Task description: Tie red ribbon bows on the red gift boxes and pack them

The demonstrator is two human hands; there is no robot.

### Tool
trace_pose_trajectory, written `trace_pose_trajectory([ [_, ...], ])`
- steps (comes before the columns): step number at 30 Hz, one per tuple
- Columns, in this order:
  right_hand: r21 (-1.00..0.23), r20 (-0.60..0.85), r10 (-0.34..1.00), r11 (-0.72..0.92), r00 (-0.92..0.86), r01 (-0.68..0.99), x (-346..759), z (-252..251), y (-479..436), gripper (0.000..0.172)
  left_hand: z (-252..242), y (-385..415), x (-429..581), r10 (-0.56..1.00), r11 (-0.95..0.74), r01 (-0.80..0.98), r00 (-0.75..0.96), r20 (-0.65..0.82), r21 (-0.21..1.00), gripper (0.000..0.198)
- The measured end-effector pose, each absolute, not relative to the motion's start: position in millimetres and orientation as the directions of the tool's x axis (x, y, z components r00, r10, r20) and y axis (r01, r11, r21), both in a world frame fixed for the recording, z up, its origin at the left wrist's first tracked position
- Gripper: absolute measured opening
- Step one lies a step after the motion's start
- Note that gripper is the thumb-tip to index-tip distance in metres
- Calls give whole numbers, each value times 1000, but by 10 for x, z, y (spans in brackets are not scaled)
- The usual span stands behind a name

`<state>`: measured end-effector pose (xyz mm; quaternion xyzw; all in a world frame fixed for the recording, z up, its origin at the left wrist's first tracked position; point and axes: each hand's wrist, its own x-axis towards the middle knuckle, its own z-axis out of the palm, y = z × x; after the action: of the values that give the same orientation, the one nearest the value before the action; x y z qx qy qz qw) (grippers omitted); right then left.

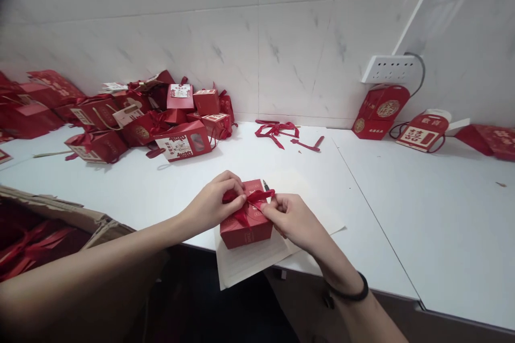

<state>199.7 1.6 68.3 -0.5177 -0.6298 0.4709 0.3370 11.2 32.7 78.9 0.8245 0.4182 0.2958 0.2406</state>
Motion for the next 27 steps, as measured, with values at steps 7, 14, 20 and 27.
trace_pose_trajectory([
  [7,-873,79,988,133,-133,469,1970,691,-188,36,785,310,106,819,-550,555,505,273,624,10],
  [14,-896,80,987,132,-138,424,1983,656,-245,36,793,326,110,803,-565,537,532,269,626,9],
  [20,-972,16,992,44,-123,230,2023,552,-263,39,787,305,121,800,-575,566,539,263,590,8],
  [27,-999,50,974,53,-222,11,2032,468,-323,46,779,301,105,822,-546,582,511,252,603,10],
])
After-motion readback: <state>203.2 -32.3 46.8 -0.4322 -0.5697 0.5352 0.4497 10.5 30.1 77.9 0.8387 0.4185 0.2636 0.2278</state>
